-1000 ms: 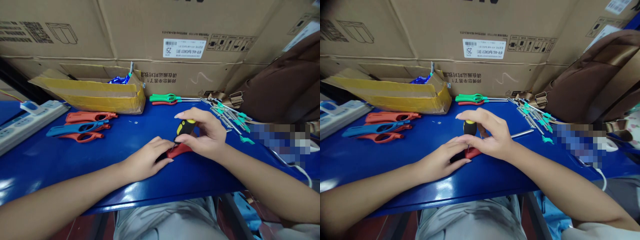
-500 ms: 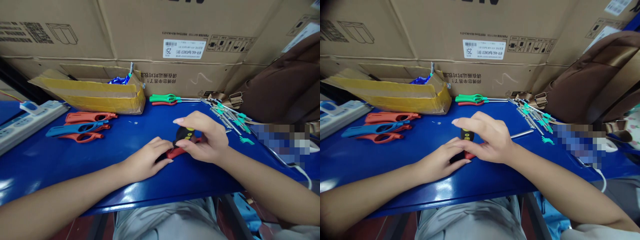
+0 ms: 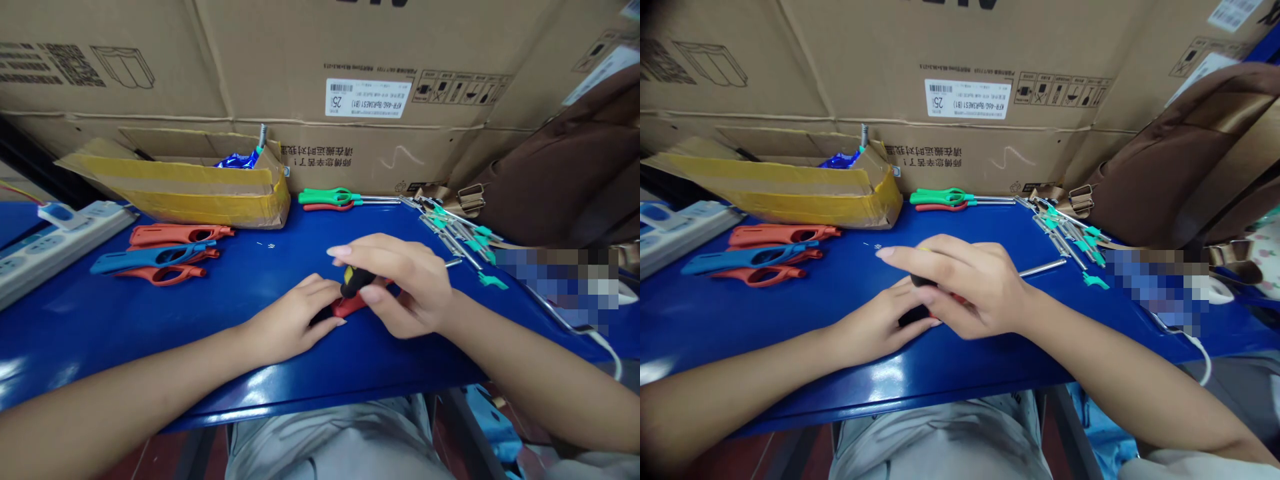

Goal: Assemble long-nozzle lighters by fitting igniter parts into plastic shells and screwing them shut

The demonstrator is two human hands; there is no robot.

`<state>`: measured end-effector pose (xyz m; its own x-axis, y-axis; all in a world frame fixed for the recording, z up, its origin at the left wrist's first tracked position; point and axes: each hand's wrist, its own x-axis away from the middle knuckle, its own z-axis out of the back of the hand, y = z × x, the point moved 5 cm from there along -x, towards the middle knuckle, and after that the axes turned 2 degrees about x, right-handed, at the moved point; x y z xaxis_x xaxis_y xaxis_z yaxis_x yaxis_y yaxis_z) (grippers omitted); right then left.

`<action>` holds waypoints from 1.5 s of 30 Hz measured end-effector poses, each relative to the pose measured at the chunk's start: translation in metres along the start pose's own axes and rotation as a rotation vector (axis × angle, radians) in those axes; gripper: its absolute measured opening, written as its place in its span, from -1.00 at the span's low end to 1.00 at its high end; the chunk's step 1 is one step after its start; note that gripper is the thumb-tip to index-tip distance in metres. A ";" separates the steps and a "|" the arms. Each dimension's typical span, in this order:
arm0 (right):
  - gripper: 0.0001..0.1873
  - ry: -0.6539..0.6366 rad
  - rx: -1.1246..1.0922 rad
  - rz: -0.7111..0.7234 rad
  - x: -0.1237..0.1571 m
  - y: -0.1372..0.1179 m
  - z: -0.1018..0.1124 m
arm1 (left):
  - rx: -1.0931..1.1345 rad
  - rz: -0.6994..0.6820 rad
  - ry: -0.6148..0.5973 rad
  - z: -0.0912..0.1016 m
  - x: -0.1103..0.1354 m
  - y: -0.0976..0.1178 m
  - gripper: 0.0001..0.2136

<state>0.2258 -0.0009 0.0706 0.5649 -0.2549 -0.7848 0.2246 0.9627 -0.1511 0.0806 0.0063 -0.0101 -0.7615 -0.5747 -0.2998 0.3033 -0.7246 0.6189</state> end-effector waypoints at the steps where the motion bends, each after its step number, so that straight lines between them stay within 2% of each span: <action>1: -0.62 -0.009 -0.081 -0.032 0.000 0.000 -0.001 | 0.000 -0.001 0.001 0.000 0.000 0.000 -0.84; 3: -0.59 -0.028 -0.218 -0.115 -0.001 0.003 -0.004 | -0.004 -0.005 0.007 0.001 0.000 0.001 -0.83; 5: -0.63 -0.023 -0.225 -0.150 -0.001 0.006 -0.004 | -0.011 -0.006 0.016 0.001 0.000 0.000 -0.84; 9: -0.59 0.021 0.093 -0.069 0.000 0.006 0.002 | -0.013 -0.016 0.037 0.000 0.001 -0.001 -0.86; 11: -0.60 0.029 0.161 -0.033 0.001 0.003 0.004 | -0.009 -0.014 0.037 0.000 0.001 -0.002 -0.87; 13: -0.65 0.025 0.060 -0.060 0.000 0.002 0.004 | -0.008 0.005 0.030 0.000 0.001 -0.003 -0.85; 16: -0.63 0.005 -0.213 -0.198 -0.001 0.005 0.001 | -0.012 0.028 0.011 0.000 0.001 -0.003 -0.79; 18: -0.64 0.003 -0.298 -0.256 -0.001 0.008 0.000 | -0.021 0.031 0.002 -0.001 0.001 -0.003 -0.78; 20: -0.68 0.021 -0.264 -0.241 -0.002 0.010 0.001 | -0.031 0.026 0.010 -0.001 0.001 -0.003 -0.80; 24: -0.64 0.073 -0.016 -0.077 -0.002 0.008 0.005 | -0.028 -0.017 0.051 0.000 0.001 -0.002 -0.86; 26: -0.61 0.078 0.029 -0.023 -0.002 0.006 0.006 | -0.030 -0.021 0.054 0.000 0.001 -0.001 -0.88; 28: -0.61 0.053 -0.059 -0.060 -0.002 0.007 0.006 | -0.035 -0.003 0.044 0.000 0.000 -0.002 -0.86; 31: -0.59 0.004 -0.269 -0.213 -0.002 0.012 0.003 | -0.038 0.038 0.017 -0.001 -0.001 -0.002 -0.79; 33: -0.60 -0.005 -0.302 -0.258 -0.002 0.016 0.003 | -0.038 0.046 0.006 -0.002 0.000 -0.001 -0.76; 35: -0.65 0.019 -0.220 -0.221 -0.002 0.018 0.005 | -0.044 0.038 0.012 -0.003 0.001 0.000 -0.74; 38: -0.64 0.090 -0.016 -0.084 -0.003 0.016 0.011 | -0.071 0.022 0.035 -0.003 0.003 0.001 -0.72; 40: -0.64 0.089 0.029 -0.018 -0.003 0.012 0.011 | -0.081 0.021 0.040 -0.003 0.003 0.002 -0.74; 42: -0.65 0.036 -0.057 -0.038 -0.004 0.011 0.009 | -0.078 0.033 0.029 -0.003 0.003 0.002 -0.75; 45: -0.62 -0.019 -0.261 -0.171 -0.004 0.014 0.005 | -0.079 0.060 0.016 -0.003 0.002 0.001 -0.76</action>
<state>0.2304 0.0136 0.0747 0.5519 -0.4144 -0.7237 0.1076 0.8959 -0.4310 0.0807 0.0036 -0.0121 -0.7314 -0.6238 -0.2755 0.3933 -0.7159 0.5769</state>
